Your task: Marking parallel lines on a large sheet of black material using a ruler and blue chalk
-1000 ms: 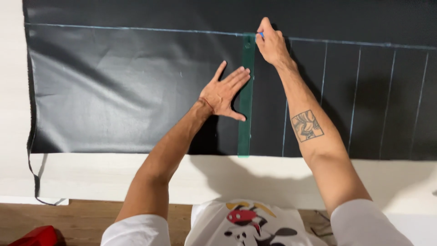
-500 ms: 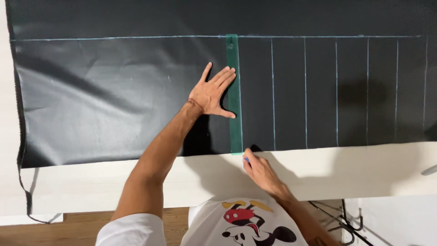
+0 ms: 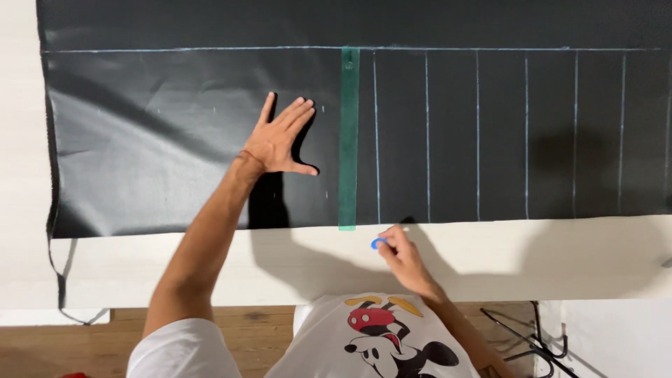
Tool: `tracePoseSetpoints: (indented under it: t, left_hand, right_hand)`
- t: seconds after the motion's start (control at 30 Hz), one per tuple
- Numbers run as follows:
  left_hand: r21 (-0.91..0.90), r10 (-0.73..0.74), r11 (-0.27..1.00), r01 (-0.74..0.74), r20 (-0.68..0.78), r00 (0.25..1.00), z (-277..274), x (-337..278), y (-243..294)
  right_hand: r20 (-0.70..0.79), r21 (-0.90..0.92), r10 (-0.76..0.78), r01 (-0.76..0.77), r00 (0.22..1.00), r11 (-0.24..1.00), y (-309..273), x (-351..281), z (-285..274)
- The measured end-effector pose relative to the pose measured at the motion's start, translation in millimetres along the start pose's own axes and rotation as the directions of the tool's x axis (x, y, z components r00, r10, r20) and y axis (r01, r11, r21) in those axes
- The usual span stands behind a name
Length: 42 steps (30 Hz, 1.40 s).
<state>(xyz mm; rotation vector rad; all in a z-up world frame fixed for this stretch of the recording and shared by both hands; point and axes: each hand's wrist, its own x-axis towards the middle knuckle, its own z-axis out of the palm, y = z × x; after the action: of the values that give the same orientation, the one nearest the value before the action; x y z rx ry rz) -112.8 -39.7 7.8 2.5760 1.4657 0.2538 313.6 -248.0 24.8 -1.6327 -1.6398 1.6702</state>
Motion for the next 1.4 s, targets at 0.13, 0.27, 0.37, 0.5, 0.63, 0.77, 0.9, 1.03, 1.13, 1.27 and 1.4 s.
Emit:
tracePoseSetpoints:
  t: [0.13,0.27,0.37,0.5,0.63,0.77,0.9,1.03,1.13,1.27,1.4]
  left_hand:
    - [-0.016,-0.004,1.000,0.003,-0.021,1.000,-7,0,19]
    - [0.008,0.104,0.995,-0.103,-0.110,0.989,5,26,60]
    - [0.005,0.093,0.996,-0.093,-0.109,0.990,16,27,65]
    - [0.066,0.032,0.997,-0.027,-0.073,0.997,8,8,52]
    - [0.108,-0.022,0.994,0.026,-0.037,0.999,-8,-26,19]
    - [0.110,0.004,0.994,0.001,-0.042,0.999,-7,-30,9]
    - [0.064,0.062,0.996,-0.059,-0.046,0.997,0,-15,3]
    - [0.030,0.067,0.997,-0.065,-0.069,0.995,8,-8,-1]
    - [0.000,0.092,0.996,-0.093,-0.140,0.986,11,-13,3]
    - [0.004,0.101,0.995,-0.102,-0.165,0.981,13,-12,4]
    - [0.013,0.106,0.994,-0.105,-0.186,0.977,14,-14,9]
  right_hand:
    - [0.144,0.011,-0.088,0.087,0.986,0.996,36,5,40]
    - [0.241,-0.041,-0.147,0.162,0.959,0.986,13,14,46]
    - [0.268,-0.082,-0.150,0.178,0.951,0.981,4,13,45]
    - [0.330,-0.091,-0.124,0.162,0.936,0.983,0,11,36]
    - [0.365,-0.101,-0.116,0.162,0.924,0.982,2,19,39]
    - [0.304,-0.108,-0.144,0.184,0.942,0.977,7,12,47]
    - [0.200,-0.177,-0.104,0.141,0.974,0.974,-9,9,49]
    - [0.105,-0.241,-0.122,0.144,0.987,0.960,11,14,64]
    - [0.101,-0.150,-0.050,0.065,0.994,0.986,7,8,64]
    - [0.093,-0.106,0.003,0.007,0.996,0.994,-13,10,59]
    - [0.071,-0.085,0.033,-0.027,0.997,0.996,-13,8,62]
